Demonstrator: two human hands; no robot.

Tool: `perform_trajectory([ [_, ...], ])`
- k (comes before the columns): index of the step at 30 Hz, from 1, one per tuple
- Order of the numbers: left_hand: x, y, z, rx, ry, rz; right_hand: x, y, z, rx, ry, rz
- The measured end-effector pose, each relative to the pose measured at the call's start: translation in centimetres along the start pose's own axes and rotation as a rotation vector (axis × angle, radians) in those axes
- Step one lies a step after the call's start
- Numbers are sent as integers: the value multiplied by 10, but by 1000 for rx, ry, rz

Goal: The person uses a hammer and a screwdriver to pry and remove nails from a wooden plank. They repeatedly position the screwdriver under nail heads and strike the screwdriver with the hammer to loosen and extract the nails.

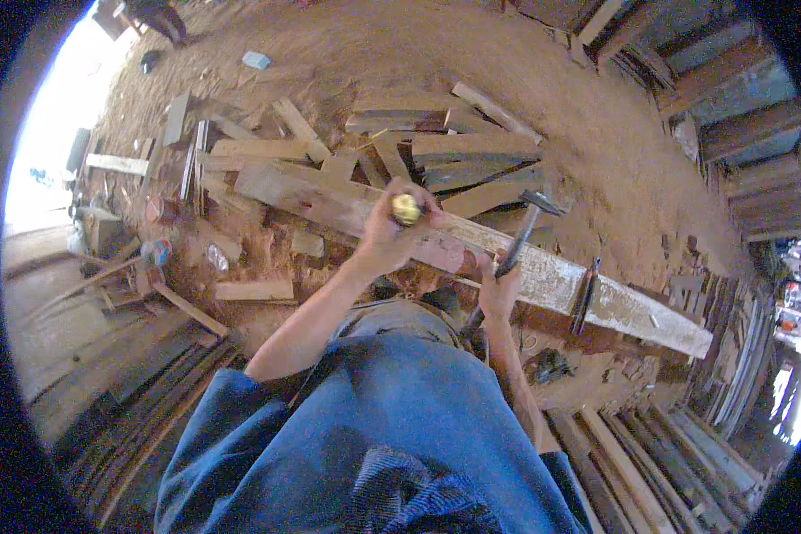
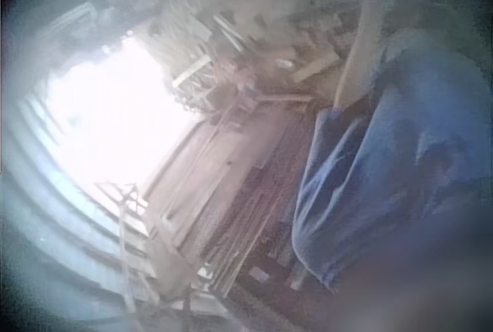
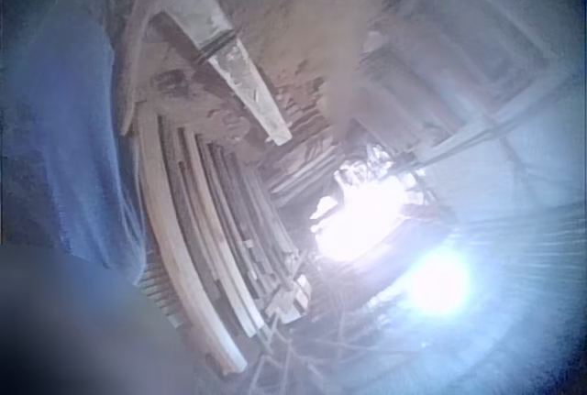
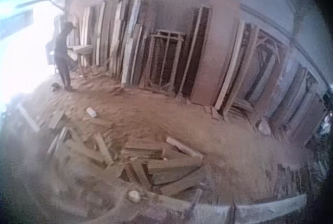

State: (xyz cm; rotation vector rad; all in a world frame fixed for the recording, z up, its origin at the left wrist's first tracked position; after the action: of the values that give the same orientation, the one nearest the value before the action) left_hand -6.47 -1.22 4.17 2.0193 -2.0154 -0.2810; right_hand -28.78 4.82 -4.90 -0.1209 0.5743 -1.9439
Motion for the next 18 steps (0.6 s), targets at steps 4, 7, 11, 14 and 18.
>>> perform_trajectory([
  [4,-2,38,13,307,-11,215,-16,-35,3,161,-48,35],
  [7,-13,62,15,751,167,367,-31,-63,12,180,-120,-6],
  [11,-14,71,17,801,218,482,-50,-86,20,107,-47,-108],
  [14,-12,72,17,866,167,488,-60,-93,25,167,-104,-117],
  [18,-12,71,15,823,171,407,-70,-105,31,73,-3,-52],
])
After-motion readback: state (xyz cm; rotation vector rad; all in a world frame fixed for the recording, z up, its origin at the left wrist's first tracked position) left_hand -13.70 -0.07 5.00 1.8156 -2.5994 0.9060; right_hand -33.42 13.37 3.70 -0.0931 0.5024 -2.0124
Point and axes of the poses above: each hand's wrist, its own x-axis towards the middle knuckle, its own y-axis out of the palm, z = x × y, the point moved 1 cm from there along x, towards the middle knuckle, and after that the axes turned 6 degrees about x, right-handed, at the moved point
